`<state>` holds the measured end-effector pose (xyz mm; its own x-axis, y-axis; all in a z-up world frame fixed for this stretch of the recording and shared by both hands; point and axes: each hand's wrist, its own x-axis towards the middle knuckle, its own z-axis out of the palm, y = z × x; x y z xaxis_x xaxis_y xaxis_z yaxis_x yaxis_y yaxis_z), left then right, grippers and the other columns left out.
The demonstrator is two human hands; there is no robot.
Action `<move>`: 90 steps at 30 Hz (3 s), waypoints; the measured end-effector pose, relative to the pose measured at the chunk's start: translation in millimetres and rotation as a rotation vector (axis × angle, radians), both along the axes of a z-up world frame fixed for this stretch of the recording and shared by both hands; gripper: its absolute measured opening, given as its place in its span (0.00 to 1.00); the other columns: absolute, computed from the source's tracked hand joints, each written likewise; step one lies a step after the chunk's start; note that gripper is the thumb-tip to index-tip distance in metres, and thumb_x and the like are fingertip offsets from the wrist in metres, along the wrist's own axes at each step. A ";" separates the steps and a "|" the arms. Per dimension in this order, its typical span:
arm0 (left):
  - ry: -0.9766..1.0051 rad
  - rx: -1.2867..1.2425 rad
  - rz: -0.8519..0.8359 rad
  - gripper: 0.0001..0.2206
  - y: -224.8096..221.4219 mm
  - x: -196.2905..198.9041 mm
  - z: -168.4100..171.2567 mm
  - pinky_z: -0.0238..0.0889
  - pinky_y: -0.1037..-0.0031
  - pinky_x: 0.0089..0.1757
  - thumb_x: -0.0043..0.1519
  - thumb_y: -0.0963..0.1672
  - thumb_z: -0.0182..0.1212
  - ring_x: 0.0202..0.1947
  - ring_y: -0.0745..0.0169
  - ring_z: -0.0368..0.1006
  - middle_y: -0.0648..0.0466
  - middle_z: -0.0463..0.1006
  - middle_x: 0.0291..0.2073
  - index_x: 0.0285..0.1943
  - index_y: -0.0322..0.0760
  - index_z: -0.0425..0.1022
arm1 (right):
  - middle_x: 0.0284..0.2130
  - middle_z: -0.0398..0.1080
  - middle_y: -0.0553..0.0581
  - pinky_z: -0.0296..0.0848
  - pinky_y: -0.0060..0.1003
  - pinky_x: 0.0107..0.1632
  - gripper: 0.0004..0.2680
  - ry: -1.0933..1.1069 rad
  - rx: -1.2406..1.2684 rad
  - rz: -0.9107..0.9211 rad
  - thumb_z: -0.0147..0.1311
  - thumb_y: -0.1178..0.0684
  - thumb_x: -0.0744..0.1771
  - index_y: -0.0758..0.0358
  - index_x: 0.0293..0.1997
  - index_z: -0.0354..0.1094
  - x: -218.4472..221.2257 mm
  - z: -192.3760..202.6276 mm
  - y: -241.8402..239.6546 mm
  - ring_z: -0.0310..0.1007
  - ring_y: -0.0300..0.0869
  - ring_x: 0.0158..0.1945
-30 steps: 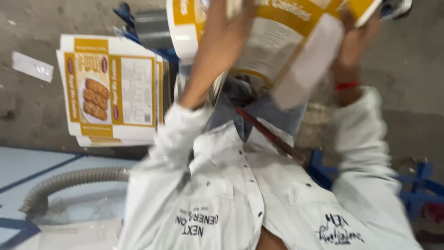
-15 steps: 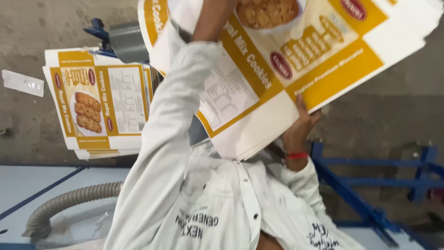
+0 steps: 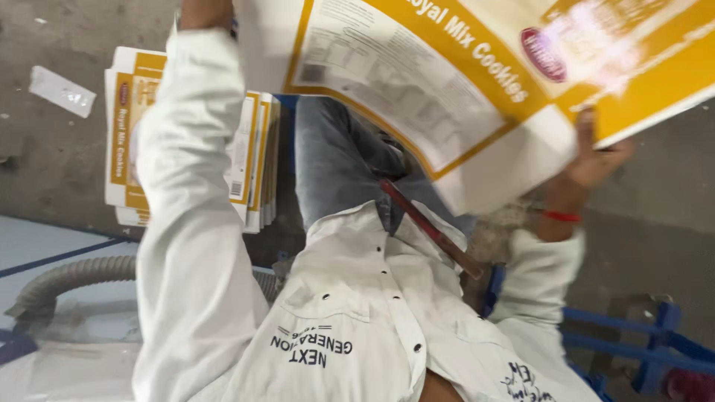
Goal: The person uses a wooden tool to crease and fold a printed cardboard sheet, then flips it over to repeat the action on the other side before stacking it with other sheets.
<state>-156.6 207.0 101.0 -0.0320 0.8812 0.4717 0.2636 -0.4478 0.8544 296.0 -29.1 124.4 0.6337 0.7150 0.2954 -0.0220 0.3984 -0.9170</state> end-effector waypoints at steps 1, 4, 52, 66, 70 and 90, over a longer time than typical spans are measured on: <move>-0.074 -0.026 0.014 0.09 -2.2 -29.2 -2.9 0.69 0.70 0.43 0.68 0.43 0.64 0.38 0.64 0.76 0.53 0.83 0.38 0.49 0.29 0.81 | 0.54 0.69 0.63 0.77 0.43 0.66 0.20 -0.030 0.049 0.066 0.69 0.61 0.72 0.67 0.62 0.53 18.5 5.8 2.9 0.72 0.46 0.57; -0.266 -0.097 -0.011 0.09 -0.6 -99.8 -12.9 0.70 0.71 0.44 0.68 0.43 0.65 0.39 0.65 0.77 0.53 0.83 0.39 0.50 0.28 0.81 | 0.50 0.67 0.58 0.70 0.37 0.57 0.17 -0.074 0.113 0.257 0.68 0.63 0.72 0.68 0.61 0.57 51.6 18.4 7.8 0.67 0.42 0.50; -0.803 -0.337 1.093 0.24 -285.9 -179.1 -242.5 0.72 0.72 0.41 0.45 0.38 0.81 0.37 0.61 0.76 0.48 0.83 0.40 0.49 0.23 0.77 | 0.47 0.75 0.69 0.74 0.41 0.56 0.12 -1.193 0.241 0.958 0.67 0.64 0.70 0.79 0.57 0.68 -339.2 92.1 105.4 0.76 0.52 0.48; -0.771 -0.529 1.389 0.22 -312.9 -296.0 -388.1 0.73 0.72 0.40 0.42 0.31 0.73 0.36 0.58 0.78 0.42 0.82 0.40 0.48 0.17 0.75 | 0.40 0.77 0.60 0.74 0.33 0.47 0.06 -1.035 -0.063 1.077 0.68 0.60 0.70 0.69 0.45 0.73 -465.4 -26.8 162.1 0.78 0.43 0.42; -0.887 -0.654 1.452 0.21 -305.8 -311.8 -399.2 0.75 0.69 0.39 0.42 0.32 0.72 0.35 0.56 0.79 0.40 0.83 0.40 0.46 0.15 0.76 | 0.31 0.74 0.51 0.70 0.25 0.40 0.06 -0.829 -0.600 0.947 0.66 0.57 0.69 0.69 0.39 0.73 -362.0 -71.5 126.1 0.73 0.33 0.35; 0.133 0.247 0.268 0.17 -89.3 10.8 -85.4 0.55 0.54 0.66 0.62 0.40 0.65 0.63 0.46 0.70 0.48 0.75 0.57 0.61 0.39 0.72 | 0.37 0.78 0.62 0.75 0.43 0.41 0.12 -1.282 -0.896 0.631 0.66 0.51 0.63 0.64 0.46 0.77 -161.6 -50.6 -81.9 0.78 0.53 0.39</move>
<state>-145.7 117.7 15.6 -0.1701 0.7089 0.6845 0.5009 -0.5360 0.6796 134.4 -111.1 73.8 -0.1061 0.9614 -0.2540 0.9226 -0.0001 -0.3858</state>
